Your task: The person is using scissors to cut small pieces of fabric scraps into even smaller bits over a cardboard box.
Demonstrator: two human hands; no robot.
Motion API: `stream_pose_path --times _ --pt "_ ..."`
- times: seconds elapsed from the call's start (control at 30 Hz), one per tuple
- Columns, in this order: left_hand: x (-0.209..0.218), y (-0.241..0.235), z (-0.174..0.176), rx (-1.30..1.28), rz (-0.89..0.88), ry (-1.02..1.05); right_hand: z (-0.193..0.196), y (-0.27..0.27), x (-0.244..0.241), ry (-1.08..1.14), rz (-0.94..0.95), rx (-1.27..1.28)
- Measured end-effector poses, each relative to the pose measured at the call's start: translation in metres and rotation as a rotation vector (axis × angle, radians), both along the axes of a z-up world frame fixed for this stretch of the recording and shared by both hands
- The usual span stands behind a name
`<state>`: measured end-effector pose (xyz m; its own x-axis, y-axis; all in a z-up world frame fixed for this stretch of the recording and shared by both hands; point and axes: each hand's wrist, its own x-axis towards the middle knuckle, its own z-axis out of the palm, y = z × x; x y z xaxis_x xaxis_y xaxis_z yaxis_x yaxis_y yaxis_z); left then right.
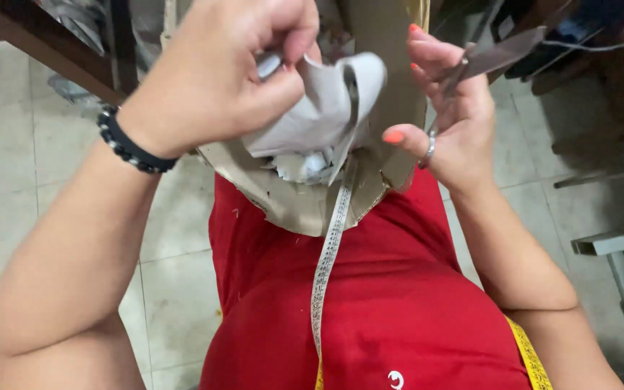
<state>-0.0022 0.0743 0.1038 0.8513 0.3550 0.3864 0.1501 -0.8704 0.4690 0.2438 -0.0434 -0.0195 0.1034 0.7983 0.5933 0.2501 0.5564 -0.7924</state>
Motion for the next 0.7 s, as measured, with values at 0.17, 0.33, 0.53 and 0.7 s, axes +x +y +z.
stream_pose_path --times 0.17,0.33,0.53,0.7 --pt "0.004 -0.015 -0.005 0.183 -0.145 -0.051 0.012 0.018 -0.032 -0.038 0.124 -0.124" --pt "-0.013 -0.022 -0.031 0.754 0.485 -0.162 -0.003 0.026 -0.049 0.374 0.187 -0.380" --pt "-0.040 -0.059 -0.098 0.134 0.466 -0.164 -0.008 0.029 -0.036 0.665 0.264 -0.374" --pt "-0.015 -0.074 -0.124 -0.270 0.413 -0.110 -0.011 0.031 -0.044 0.737 0.340 -0.356"
